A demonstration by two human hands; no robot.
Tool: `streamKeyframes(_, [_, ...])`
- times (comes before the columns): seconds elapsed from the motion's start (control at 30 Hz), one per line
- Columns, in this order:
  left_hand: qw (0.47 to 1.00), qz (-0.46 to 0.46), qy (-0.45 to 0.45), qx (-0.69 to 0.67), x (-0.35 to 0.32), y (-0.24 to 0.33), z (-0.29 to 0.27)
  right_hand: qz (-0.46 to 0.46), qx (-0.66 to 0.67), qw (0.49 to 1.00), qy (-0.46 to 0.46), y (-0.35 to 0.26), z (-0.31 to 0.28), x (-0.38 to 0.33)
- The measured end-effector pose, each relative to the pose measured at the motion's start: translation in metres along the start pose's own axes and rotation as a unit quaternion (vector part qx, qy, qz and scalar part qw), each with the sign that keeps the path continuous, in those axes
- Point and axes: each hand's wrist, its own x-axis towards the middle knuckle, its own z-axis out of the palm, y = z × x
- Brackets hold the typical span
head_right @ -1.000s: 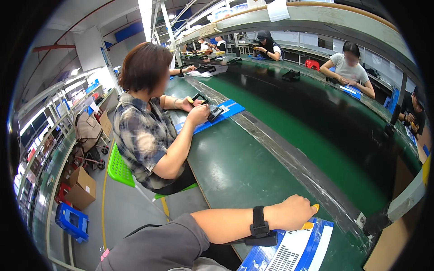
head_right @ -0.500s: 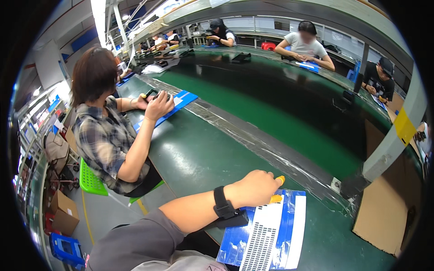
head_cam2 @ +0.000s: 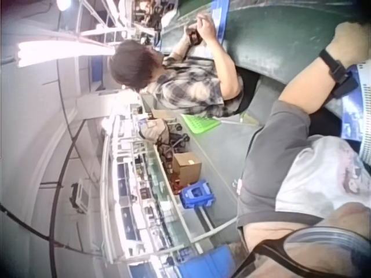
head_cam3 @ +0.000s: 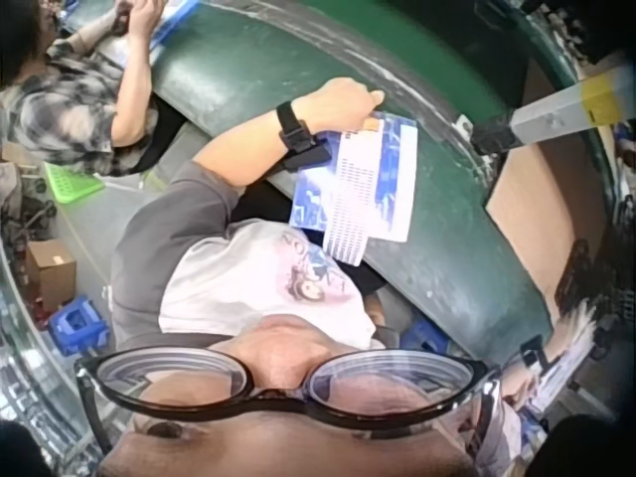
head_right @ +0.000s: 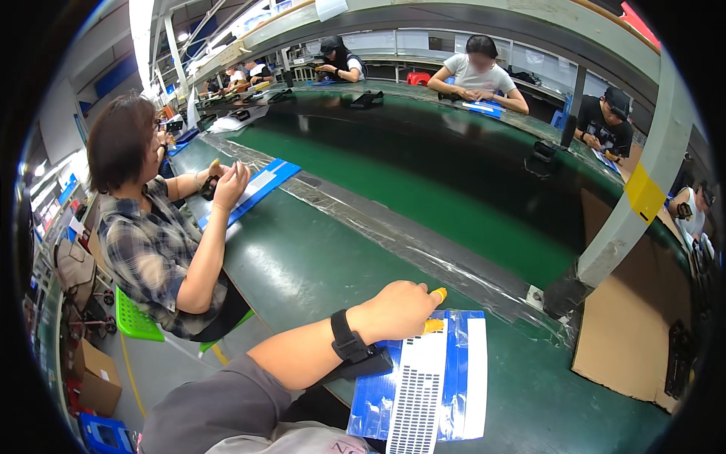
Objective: Assembling and inspecting internal components and stickers of an electronic device housing using tweezers and a stylus tool.
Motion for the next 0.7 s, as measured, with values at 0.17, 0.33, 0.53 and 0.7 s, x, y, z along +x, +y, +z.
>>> streamKeyframes(0.17, [1.0,-0.001,-0.004,0.011,0.002,0.001,-0.001,-0.011,-0.05,0.999,0.007,-0.005,-0.013,0.009])
streamKeyframes(0.33, [1.0,0.001,0.007,0.008,0.003,0.0,0.001,-0.009,-0.088,0.996,0.022,-0.003,-0.022,0.009])
streamKeyframes(0.53, [0.999,-0.013,0.02,0.023,0.001,-0.004,0.004,0.043,-0.115,0.99,0.068,0.03,-0.042,-0.031])
streamKeyframes(0.7, [1.0,-0.024,-0.003,0.019,0.002,0.0,0.001,0.075,-0.122,0.985,0.095,-0.007,-0.06,-0.081])
